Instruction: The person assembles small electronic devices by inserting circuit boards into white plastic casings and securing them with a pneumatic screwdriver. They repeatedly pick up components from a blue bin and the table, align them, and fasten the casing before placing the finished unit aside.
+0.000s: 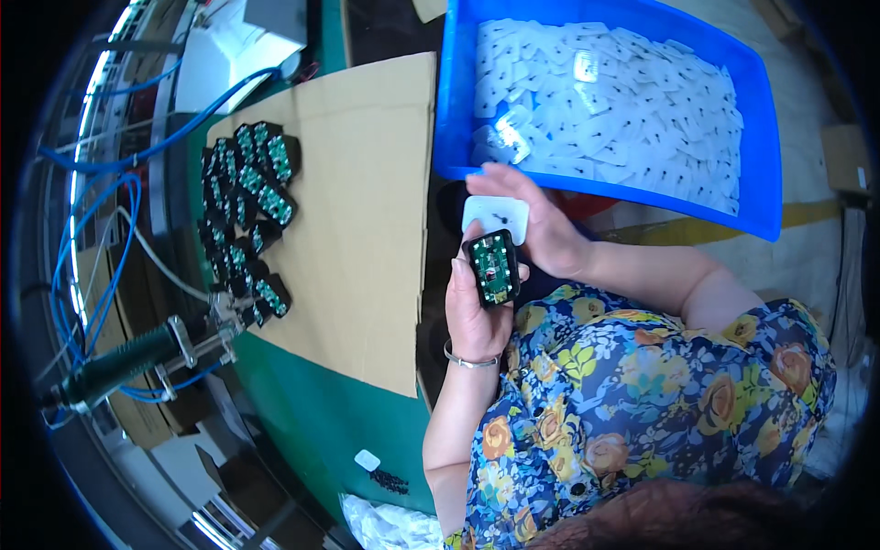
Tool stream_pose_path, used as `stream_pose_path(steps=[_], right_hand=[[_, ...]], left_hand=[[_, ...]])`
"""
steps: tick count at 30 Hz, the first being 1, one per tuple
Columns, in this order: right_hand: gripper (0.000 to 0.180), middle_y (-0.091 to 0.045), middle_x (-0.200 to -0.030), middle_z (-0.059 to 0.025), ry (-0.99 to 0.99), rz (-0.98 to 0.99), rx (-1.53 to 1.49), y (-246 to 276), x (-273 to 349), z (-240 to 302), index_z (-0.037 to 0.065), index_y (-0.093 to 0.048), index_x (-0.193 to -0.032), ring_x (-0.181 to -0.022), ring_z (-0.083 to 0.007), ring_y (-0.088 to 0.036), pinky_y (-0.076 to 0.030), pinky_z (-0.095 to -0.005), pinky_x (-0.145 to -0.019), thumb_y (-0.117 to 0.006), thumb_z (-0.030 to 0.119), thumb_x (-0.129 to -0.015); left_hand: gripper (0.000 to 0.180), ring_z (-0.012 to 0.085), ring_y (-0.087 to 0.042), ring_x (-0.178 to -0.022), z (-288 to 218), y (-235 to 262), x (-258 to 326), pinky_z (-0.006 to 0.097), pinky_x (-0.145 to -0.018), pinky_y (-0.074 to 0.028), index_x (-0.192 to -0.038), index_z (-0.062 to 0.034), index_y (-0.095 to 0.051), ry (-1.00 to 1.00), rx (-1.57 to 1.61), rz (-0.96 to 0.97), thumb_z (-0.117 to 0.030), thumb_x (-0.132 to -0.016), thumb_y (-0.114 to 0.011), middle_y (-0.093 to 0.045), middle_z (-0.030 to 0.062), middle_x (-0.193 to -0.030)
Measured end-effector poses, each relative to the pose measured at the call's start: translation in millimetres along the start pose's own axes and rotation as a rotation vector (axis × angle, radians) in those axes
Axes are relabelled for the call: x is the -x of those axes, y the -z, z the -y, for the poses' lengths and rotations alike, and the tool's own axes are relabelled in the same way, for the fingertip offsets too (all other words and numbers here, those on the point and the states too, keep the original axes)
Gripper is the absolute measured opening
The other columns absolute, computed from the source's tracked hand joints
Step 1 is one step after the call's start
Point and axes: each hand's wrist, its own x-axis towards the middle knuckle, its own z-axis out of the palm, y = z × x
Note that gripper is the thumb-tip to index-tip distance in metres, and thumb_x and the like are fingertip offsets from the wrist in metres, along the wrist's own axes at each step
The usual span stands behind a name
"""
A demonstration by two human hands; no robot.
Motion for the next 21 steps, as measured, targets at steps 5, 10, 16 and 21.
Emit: stream_pose_path(steps=[5,10,16,21], right_hand=[[0.032,-0.056,-0.102,-0.0088,-0.062,-0.21,0.066,-15,-17,0,0.004,-0.044,-0.114,-0.081,-0.013,-0.057,-0.048,-0.0253,-0.072,-0.042,0.03,-0.095],[0.047,-0.059,-0.077,-0.0096,-0.251,-0.357,-0.233,-18,-30,-6,0.004,-0.05,-0.097,-0.072,-0.0204,-0.06,-0.05,-0.031,-0.063,-0.04,0.05,-0.09],[0.056,-0.06,-0.075,-0.0119,-0.351,-0.257,-0.731,4,-38,-11,0.002,-0.056,-0.091,-0.077,-0.028,-0.061,-0.048,-0.042,-0.077,-0.043,0.056,-0.085],[0.059,-0.061,-0.093,-0.0132,-0.484,-0.178,-0.753,-18,-24,21,0.002,-0.055,-0.107,-0.091,-0.027,-0.058,-0.04,-0.0454,-0.093,-0.037,0.055,-0.088]], left_hand=[[0.055,0.0165,-0.058,-0.085,0,-15,4,0.033,-0.075,-0.048,-0.13,-0.0119,-0.036,0.022,-0.047,-0.065,-0.049,-0.089,-0.043,-0.055,0.0034,-0.107],[0.052,0.0172,-0.058,-0.082,0,-7,8,0.033,-0.076,-0.048,-0.13,-0.0144,-0.037,0.042,-0.044,-0.081,-0.047,-0.09,-0.043,-0.055,0.0044,-0.106],[0.05,0.0231,-0.058,-0.087,-9,5,30,0.038,-0.079,-0.049,-0.133,-0.0143,-0.031,0.056,-0.063,-0.083,-0.042,-0.092,-0.041,-0.051,0.0141,-0.115],[0.055,0.0217,-0.056,-0.099,-31,-4,55,0.034,-0.089,-0.045,-0.135,-0.0065,-0.026,-0.225,-0.374,-0.106,-0.012,-0.088,-0.054,-0.05,0.01,-0.114]])
